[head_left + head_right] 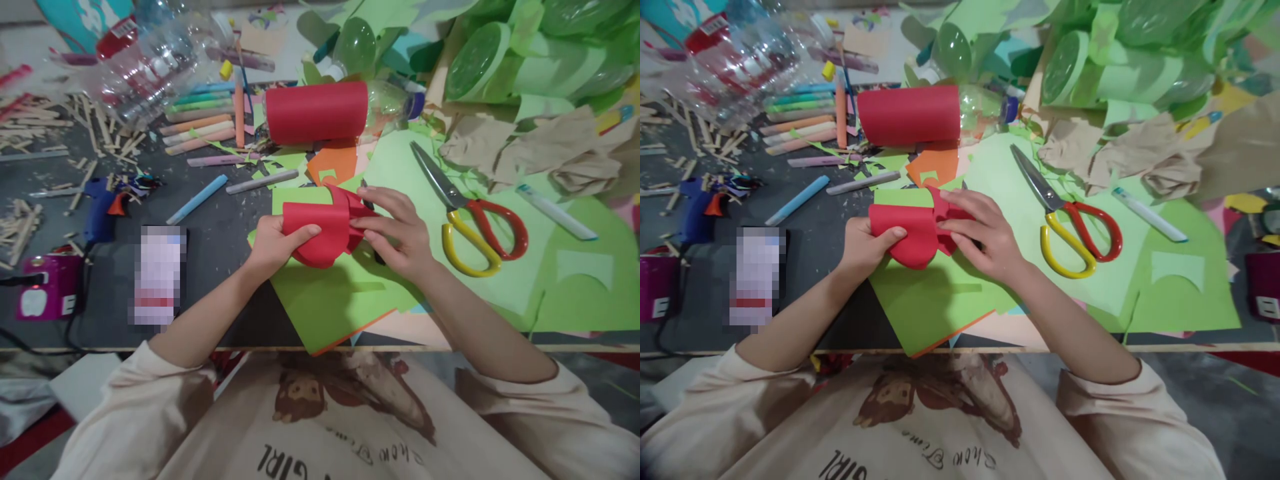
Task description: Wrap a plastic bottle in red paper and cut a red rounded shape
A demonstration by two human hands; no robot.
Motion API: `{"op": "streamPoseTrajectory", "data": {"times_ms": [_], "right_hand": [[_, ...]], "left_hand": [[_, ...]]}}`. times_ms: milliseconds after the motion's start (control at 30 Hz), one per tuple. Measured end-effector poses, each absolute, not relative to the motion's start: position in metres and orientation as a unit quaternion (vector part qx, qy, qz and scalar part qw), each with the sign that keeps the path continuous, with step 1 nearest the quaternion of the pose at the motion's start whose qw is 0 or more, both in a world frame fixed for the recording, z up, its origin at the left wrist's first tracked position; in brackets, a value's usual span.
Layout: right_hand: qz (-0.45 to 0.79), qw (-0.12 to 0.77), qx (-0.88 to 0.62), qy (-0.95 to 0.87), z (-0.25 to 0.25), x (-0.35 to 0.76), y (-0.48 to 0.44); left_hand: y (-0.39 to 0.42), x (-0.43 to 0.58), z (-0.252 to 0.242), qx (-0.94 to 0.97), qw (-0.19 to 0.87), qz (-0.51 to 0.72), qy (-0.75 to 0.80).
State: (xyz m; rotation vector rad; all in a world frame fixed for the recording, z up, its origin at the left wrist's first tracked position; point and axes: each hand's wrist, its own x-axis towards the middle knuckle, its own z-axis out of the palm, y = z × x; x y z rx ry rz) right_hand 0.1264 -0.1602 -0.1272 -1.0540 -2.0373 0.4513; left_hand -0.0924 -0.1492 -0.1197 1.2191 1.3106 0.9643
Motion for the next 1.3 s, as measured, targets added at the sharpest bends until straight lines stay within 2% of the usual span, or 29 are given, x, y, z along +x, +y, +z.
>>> {"op": "streamPoseTrajectory", "data": {"times_ms": [300,400,600,800,1000,1167,1300], "right_hand": [[0.244,0.367,-0.349,-0.827,-0.129,0.124,-0.157],[0.271,0.377,-0.345,-0.816,-0.128,0.124,-0.159],[0.346,0.407,-0.404,-0.742,-0.121,0.124,-0.164],[0.451,0.438,-0.436,-0.644,-0.127,0.125,-0.164],[0.468,0.445,-0.441,-0.624,-0.131,0.121,-0.166],[0.475,0.420,-0.431,-0.642,-0.127,0.123,-0.167],[0.465,0.395,-0.430,-0.666,-0.126,0.124,-0.167]], "left_hand": [[-0.150,-0.095,-0.119,0.521,0.537,0.381,0.543],[-0.150,-0.096,-0.124,0.517,0.521,0.410,0.541],[-0.149,-0.094,-0.122,0.545,0.486,0.403,0.552],[-0.152,-0.094,-0.122,0.590,0.541,0.365,0.475],[-0.154,-0.093,-0.132,0.567,0.539,0.440,0.441],[-0.154,-0.094,-0.120,0.613,0.548,0.376,0.428],[-0.154,-0.094,-0.112,0.577,0.576,0.369,0.445]]}}
